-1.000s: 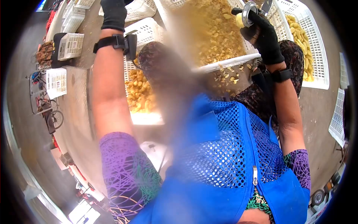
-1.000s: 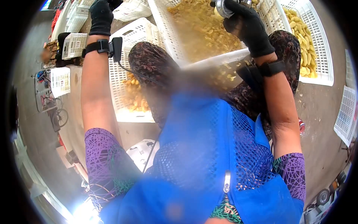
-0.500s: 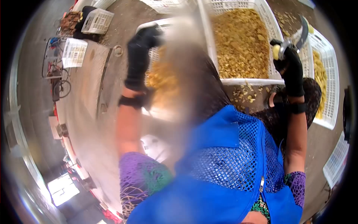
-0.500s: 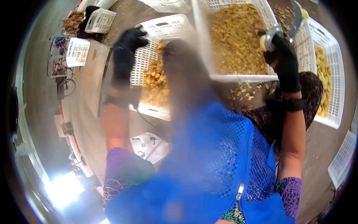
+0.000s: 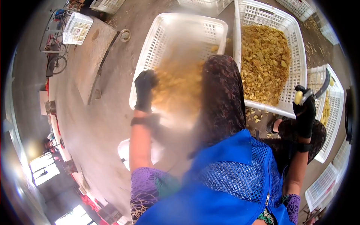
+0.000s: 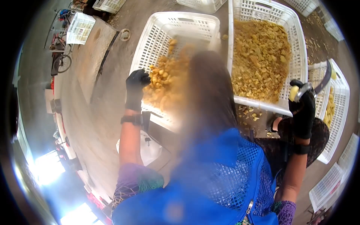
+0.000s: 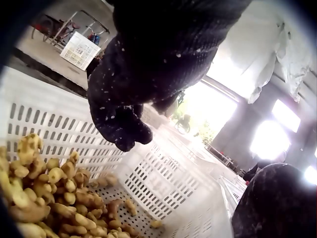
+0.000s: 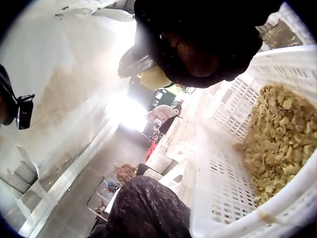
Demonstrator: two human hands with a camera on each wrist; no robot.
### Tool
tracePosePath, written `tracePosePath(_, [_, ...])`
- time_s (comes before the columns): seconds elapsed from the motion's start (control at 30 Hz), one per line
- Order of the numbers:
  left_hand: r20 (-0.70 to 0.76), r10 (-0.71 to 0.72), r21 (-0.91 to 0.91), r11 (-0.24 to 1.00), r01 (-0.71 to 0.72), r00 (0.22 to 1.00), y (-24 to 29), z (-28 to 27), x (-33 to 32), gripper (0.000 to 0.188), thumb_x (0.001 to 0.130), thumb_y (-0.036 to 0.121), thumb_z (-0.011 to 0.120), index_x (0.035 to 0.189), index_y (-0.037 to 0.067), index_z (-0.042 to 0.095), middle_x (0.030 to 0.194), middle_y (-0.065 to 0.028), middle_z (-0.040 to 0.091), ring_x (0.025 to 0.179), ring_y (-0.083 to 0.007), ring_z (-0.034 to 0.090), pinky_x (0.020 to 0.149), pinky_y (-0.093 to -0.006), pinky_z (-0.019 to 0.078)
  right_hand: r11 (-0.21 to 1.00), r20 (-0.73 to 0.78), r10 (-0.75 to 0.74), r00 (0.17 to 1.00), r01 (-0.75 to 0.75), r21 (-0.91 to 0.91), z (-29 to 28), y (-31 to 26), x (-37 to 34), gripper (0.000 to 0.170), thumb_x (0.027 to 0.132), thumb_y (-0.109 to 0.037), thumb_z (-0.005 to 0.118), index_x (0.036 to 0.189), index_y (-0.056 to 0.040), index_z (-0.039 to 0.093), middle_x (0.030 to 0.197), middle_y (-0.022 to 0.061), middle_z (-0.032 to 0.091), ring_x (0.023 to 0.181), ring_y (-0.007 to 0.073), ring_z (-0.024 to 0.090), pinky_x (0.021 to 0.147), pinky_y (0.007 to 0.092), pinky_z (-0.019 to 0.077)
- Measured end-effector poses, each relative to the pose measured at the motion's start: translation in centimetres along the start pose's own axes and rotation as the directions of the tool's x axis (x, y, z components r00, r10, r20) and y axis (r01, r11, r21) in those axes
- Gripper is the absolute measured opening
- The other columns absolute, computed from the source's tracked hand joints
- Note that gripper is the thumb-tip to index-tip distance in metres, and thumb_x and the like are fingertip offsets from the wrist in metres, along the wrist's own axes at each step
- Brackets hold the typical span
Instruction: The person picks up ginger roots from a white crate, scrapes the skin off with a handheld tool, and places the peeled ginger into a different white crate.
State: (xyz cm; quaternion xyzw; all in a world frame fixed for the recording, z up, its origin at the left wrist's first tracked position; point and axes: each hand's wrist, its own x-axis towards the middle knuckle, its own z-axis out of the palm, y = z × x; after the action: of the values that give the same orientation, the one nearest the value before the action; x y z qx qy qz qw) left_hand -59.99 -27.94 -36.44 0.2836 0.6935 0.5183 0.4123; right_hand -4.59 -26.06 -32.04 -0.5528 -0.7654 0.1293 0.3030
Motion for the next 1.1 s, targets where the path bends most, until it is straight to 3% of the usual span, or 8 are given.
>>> tracePosePath(0.07, [-0.003, -0.004, 0.007, 1.0, 0.004, 1.0, 0.4, 0.2, 2.3, 0.018, 0.088, 0.014, 0.06, 0.094, -0.003, 0.062, 0.076, -0.0082, 0.063, 0.066, -0.017, 0.063, 0.062, -0.0291, 0.0536, 0.859, 0.029, 0.333, 0.943, -0.315, 0.404, 0.9, -0.1, 0.0, 0.028, 0.082, 0.009, 0.059, 0.109, 0.0006, 0.062, 0.106, 0.011, 0.066, 0.101, 0.0256, 0.062, 0.089, 0.0335, 0.0476])
tracePosePath(0.13, [0.005, -0.007, 0.012, 1.0, 0.007, 1.0, 0.4, 0.6, 5.1, 0.02, 0.088, 0.015, 0.06, 0.095, -0.003, 0.062, 0.075, -0.008, 0.062, 0.066, -0.0166, 0.063, 0.062, -0.0291, 0.0535, 0.999, 0.041, 0.001, 0.999, 0.001, -0.05, 0.8, -0.1, 0.7, 0.035, 0.08, 0.012, 0.055, 0.113, 0.0007, 0.061, 0.111, 0.0088, 0.065, 0.104, 0.0214, 0.06, 0.09, 0.0304, 0.0461])
tracePosePath(0.37, [0.167, 0.286, 0.325, 0.888, -0.326, 0.944, -7.6, 2.3, 15.2, 0.012, 0.084, 0.013, 0.06, 0.082, 0.001, 0.063, 0.066, -0.0035, 0.057, 0.057, -0.0137, 0.057, 0.055, -0.0262, 0.0476, 0.979, 0.12, 0.142, 0.983, -0.121, -0.162, 1.2, -1.8, 2.1, 0.03, 0.08, 0.007, 0.06, 0.109, -0.0007, 0.063, 0.104, 0.0108, 0.066, 0.102, 0.0256, 0.062, 0.091, 0.0342, 0.047])
tracePosePath(0.5, [0.186, 0.277, 0.367, 0.87, -0.328, 0.943, -13.6, 5.4, 18.0, 0.011, 0.082, 0.015, 0.061, 0.08, 0.004, 0.063, 0.064, -0.0041, 0.057, 0.054, -0.0144, 0.056, 0.05, -0.0261, 0.0447, 0.983, 0.125, 0.113, 0.986, -0.093, -0.156, 1.8, -2.4, 2.9, 0.027, 0.079, 0.006, 0.06, 0.105, -0.0005, 0.063, 0.1, 0.0114, 0.066, 0.096, 0.0267, 0.063, 0.087, 0.0347, 0.0481])
tracePosePath(0.8, [0.102, -0.312, 0.158, 0.943, 0.294, 0.945, -17.4, 9.9, 20.0, 0.019, 0.082, 0.019, 0.065, 0.084, 0.001, 0.062, 0.067, -0.0056, 0.057, 0.05, -0.0163, 0.053, 0.045, -0.029, 0.0448, 0.985, 0.185, 0.164, 0.969, -0.153, -0.075, 2.9, -1.4, 2.6, 0.013, 0.083, -0.002, 0.06, 0.094, -0.0019, 0.053, 0.099, 0.0085, 0.062, 0.083, 0.0185, 0.058, 0.07, 0.025, 0.0465])
tracePosePath(0.87, [0.177, 0.198, 0.342, 0.906, -0.249, 0.964, -21.7, 10.1, 21.7, 0.024, 0.082, 0.022, 0.066, 0.086, -0.001, 0.061, 0.07, -0.0076, 0.057, 0.05, -0.0175, 0.053, 0.047, -0.0304, 0.0467, 0.595, 0.305, 0.616, 0.726, -0.683, 0.423, 2.6, -0.5, 1.8, 0.016, 0.089, -0.019, 0.057, 0.096, -0.0049, 0.052, 0.104, 0.007, 0.06, 0.081, 0.0115, 0.053, 0.061, 0.0188, 0.0406])
tracePosePath(0.97, [0.247, 0.06, 0.287, 0.949, -0.132, 0.967, -20.8, 10.8, 20.9, 0.035, 0.078, 0.026, 0.07, 0.094, -0.003, 0.059, 0.074, -0.011, 0.06, 0.053, -0.02, 0.056, 0.049, -0.0323, 0.0492, 0.683, 0.216, 0.601, 0.77, -0.635, 0.361, 3.1, -1.1, 2.3, 0.025, 0.072, 0.013, 0.056, 0.093, -0.0003, 0.056, 0.09, 0.0094, 0.059, 0.085, 0.0266, 0.058, 0.077, 0.0307, 0.046])
tracePosePath(1.1, [0.162, 0.012, 0.496, 0.863, -0.092, 0.987, -18.7, 13.4, 19.6, 0.052, 0.072, 0.03, 0.076, 0.104, -0.005, 0.055, 0.082, -0.018, 0.064, 0.062, -0.0254, 0.064, 0.056, -0.0359, 0.0528, 0.783, 0.23, 0.539, 0.811, -0.582, 0.22, 3.2, -1.2, 2.6, 0.026, 0.071, 0.013, 0.057, 0.093, -0.0004, 0.055, 0.089, 0.0092, 0.058, 0.084, 0.0256, 0.056, 0.077, 0.0295, 0.0448])
